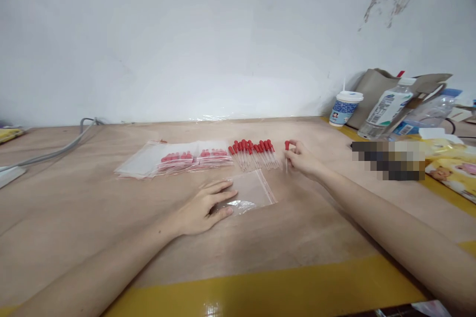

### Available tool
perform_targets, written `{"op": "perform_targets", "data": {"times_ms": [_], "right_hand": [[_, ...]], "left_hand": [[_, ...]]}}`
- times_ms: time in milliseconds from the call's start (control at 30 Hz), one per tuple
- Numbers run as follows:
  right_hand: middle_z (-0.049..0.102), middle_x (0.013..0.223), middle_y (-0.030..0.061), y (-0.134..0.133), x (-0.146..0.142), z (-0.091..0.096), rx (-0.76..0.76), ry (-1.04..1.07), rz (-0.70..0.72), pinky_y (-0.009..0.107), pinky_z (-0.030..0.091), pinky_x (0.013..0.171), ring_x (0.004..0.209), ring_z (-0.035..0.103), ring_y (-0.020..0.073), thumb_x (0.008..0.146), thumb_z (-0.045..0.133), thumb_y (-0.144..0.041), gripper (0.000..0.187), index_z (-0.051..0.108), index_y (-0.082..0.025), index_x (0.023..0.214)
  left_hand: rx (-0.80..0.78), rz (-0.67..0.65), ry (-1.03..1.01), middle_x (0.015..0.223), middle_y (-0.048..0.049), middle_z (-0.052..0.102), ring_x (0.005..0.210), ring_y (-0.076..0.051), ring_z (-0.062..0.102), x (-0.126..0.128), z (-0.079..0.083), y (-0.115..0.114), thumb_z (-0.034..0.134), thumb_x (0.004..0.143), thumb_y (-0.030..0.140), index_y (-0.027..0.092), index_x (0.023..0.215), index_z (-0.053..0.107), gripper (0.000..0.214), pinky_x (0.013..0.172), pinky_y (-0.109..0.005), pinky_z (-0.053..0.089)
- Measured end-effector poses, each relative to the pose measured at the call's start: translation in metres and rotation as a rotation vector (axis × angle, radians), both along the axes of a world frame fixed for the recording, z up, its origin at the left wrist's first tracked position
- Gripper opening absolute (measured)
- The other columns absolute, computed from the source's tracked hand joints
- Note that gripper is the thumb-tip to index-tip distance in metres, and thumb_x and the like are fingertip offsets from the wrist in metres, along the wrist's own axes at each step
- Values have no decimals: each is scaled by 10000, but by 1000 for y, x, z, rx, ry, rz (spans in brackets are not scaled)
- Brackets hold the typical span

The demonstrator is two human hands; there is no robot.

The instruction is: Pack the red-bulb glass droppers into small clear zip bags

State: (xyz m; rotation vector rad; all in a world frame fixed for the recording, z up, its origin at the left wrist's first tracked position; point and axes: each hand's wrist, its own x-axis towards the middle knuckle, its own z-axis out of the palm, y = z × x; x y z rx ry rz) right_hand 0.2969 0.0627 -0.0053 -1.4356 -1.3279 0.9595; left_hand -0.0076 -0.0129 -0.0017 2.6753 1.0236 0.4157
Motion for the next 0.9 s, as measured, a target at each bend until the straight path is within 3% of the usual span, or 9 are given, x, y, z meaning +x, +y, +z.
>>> {"op": "perform_targets", "data": {"times_ms": [67, 200, 433, 567, 733, 900], "right_hand": [[453, 552, -79, -19, -6, -5, -38, 122, 31, 186, 308, 331, 385, 441, 95, 690, 506, -178, 619, 223, -181, 1241], [463, 658, -72, -42, -19, -11, 68, 224, -37, 226, 461, 405, 457, 541, 104, 670, 554, -209, 674, 161, -229, 1216], [451, 735, -69, -43, -28, -14, 109, 291, -40, 247, 515, 461, 468, 568, 89, 641, 617, -265, 642, 194, -244, 1123], [505, 689, -66, -48, -32, -14, 73, 394, -30, 247, 520, 492, 504, 593, 107, 691, 601, -257, 509, 238, -253, 1047], [622, 718, 18, -59, -28, -10, -157, 564, 113, 321, 537, 651, 649, 652, 160, 771, 544, -235, 211, 365, -228, 885], [640, 781, 20, -63, -8, -4, -191, 438, 398, 206, 488, 626, 636, 601, 77, 683, 683, -198, 182, 539, -159, 787]], "left_hand": [[-1, -20, -9, 1380, -74, 386, 1273, -270, 350, 2, -1, -1, 475, 878, 393, 265, 1283, 462, 425, 1026, -487, 306], [-15, -27, -36, 1376, -75, 392, 1268, -275, 357, 5, -1, -1, 484, 875, 383, 261, 1279, 469, 423, 1027, -485, 309], [-26, -24, -25, 1384, -67, 381, 1280, -265, 339, 3, -2, 0, 472, 878, 399, 268, 1289, 455, 432, 1037, -479, 297], [-15, -16, -1, 1387, -68, 378, 1282, -261, 334, 4, -3, 1, 459, 882, 411, 262, 1289, 457, 433, 1042, -470, 291], [-8, -21, 3, 1385, -78, 382, 1279, -244, 339, 5, -1, 1, 447, 889, 408, 244, 1363, 334, 515, 1043, -451, 297], [6, -38, -21, 1375, -83, 394, 1259, -248, 365, 5, 0, -1, 450, 887, 397, 235, 1384, 281, 549, 1029, -446, 320]]}}
